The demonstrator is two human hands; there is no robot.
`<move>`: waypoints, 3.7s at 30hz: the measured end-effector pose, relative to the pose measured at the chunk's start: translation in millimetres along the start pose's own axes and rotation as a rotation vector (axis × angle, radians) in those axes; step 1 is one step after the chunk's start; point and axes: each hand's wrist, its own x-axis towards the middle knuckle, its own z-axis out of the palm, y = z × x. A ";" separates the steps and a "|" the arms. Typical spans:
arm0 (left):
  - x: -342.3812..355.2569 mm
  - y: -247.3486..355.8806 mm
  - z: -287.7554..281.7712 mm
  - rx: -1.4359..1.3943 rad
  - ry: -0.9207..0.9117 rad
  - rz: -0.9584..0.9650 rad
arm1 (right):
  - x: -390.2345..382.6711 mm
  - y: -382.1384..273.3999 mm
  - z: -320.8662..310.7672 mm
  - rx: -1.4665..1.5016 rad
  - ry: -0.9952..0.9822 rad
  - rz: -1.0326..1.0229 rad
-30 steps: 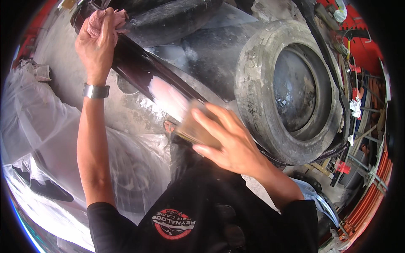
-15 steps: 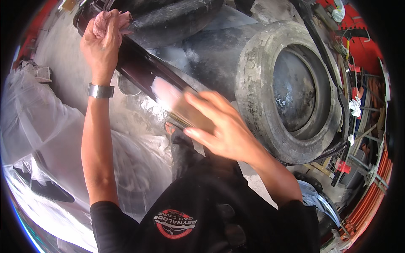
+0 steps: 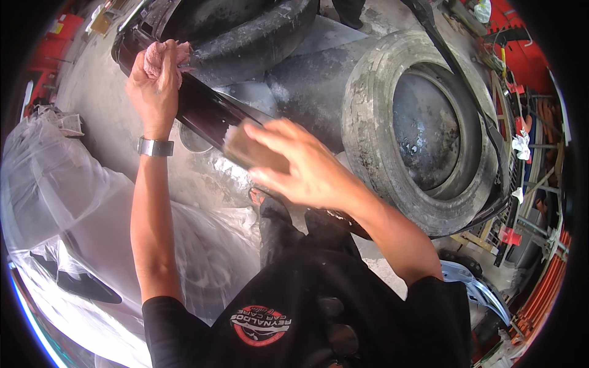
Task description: The person sands a long, dark-colored car trim piece using a sanding block. They repeatedly dip the block into a bucket of water and wipe the surface with a cloth while sanding.
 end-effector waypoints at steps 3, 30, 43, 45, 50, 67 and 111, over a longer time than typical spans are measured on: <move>-3.4 -1.9 -4.7 -0.098 0.023 -0.016 | -50.3 12.4 -2.9 -0.166 0.046 -0.098; 0.6 -16.0 2.7 -0.169 0.066 0.007 | 27.3 -23.0 17.8 -0.204 0.050 -0.033; 0.1 -21.7 -5.9 0.082 0.112 0.011 | 16.6 -17.8 23.0 -0.356 0.082 -0.190; -1.0 -14.8 -7.6 0.150 0.138 0.088 | -18.6 -22.9 22.8 -0.385 0.059 -0.135; 5.3 -20.5 -2.0 0.074 0.122 0.088 | 24.3 -23.2 21.6 -0.299 0.085 -0.105; 1.2 -4.9 -3.6 -0.116 0.015 -0.013 | -25.2 0.2 15.8 -0.306 0.155 -0.216; -1.1 -2.4 1.7 -0.191 0.049 -0.038 | 30.1 -31.6 31.2 -0.447 0.148 -0.119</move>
